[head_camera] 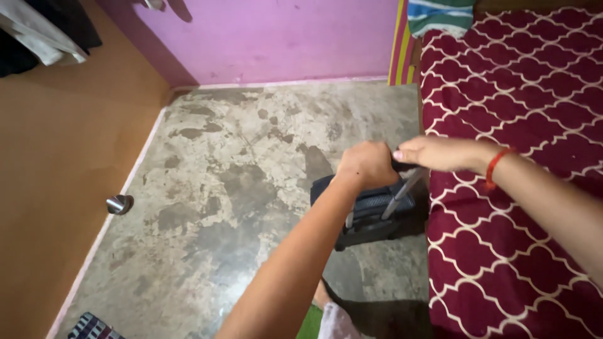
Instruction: The recorder is unpacking a small black suitcase on a bed, removing clothes.
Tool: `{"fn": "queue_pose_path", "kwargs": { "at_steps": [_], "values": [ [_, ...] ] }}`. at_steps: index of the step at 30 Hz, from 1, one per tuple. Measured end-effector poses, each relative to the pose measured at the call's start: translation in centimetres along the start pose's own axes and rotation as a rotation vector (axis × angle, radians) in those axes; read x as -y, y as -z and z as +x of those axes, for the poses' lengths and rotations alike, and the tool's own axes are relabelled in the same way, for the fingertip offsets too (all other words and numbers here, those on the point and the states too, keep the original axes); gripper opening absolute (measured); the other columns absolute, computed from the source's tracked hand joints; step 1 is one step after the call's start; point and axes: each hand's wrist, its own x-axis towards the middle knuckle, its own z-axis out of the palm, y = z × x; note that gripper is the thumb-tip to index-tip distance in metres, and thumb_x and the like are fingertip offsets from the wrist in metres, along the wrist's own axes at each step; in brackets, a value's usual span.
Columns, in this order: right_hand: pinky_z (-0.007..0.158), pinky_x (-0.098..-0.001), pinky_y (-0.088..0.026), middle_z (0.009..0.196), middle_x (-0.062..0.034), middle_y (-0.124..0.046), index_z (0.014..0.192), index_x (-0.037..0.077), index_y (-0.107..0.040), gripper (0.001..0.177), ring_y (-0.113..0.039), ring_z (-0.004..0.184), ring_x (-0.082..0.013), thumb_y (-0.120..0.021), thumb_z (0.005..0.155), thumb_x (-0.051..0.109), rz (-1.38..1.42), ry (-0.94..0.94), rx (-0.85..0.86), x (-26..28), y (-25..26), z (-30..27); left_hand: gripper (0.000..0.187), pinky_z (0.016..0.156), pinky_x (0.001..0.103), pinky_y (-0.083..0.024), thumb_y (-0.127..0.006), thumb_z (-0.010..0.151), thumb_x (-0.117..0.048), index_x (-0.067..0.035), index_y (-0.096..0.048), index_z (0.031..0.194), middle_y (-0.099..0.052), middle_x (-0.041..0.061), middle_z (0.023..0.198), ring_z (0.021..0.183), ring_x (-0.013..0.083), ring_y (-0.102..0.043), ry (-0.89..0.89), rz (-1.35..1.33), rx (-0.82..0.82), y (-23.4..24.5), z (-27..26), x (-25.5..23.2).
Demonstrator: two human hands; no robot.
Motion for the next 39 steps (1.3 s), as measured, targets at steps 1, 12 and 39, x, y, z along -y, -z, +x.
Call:
{"fn": "queue_pose_path", "kwargs": {
  "at_steps": [1, 12, 39],
  "values": [
    [0.088, -0.0357, -0.052, 0.095, -0.0037, -0.075, 0.103, 0.004, -0.07, 0.044, -0.064, 0.09, -0.0158, -0.044, 0.105, 0.039, -0.008, 0.007, -0.013, -0.1, 0.0, 0.2, 0.038, 0.09, 0.045, -0.059, -0.073, 0.074, -0.035, -0.009, -0.08, 0.102, -0.076, 0.019, 0.106, 0.103, 0.0356, -0.073, -0.004, 0.007, -0.014, 0.1, 0.3, 0.2],
    [0.061, -0.0311, -0.045, 0.071, -0.0018, -0.068, 0.081, 0.002, -0.08, 0.047, -0.056, 0.063, -0.014, -0.066, 0.092, 0.046, 0.04, -0.031, 0.039, 0.8, 3.3, 3.2, 0.049, 0.091, 0.043, -0.057, -0.082, 0.067, -0.041, -0.011, -0.079, 0.105, -0.076, 0.015, 0.111, 0.106, 0.0321, -0.072, 0.053, -0.053, -0.028, -0.6, 1.8, 1.2],
    [0.058, -0.0298, -0.041, 0.064, 0.0015, -0.062, 0.076, 0.0, -0.075, 0.038, -0.05, 0.059, -0.0115, -0.067, 0.095, 0.032, 0.21, 0.037, 0.004, -2.5, 0.1, 4.0, 0.03, 0.061, 0.04, -0.058, -0.071, 0.069, -0.027, 0.0, -0.079, 0.079, -0.072, 0.017, 0.07, 0.064, 0.0279, -0.072, -0.084, -0.088, 0.184, -2.1, 5.2, 3.3]
  ]
}}
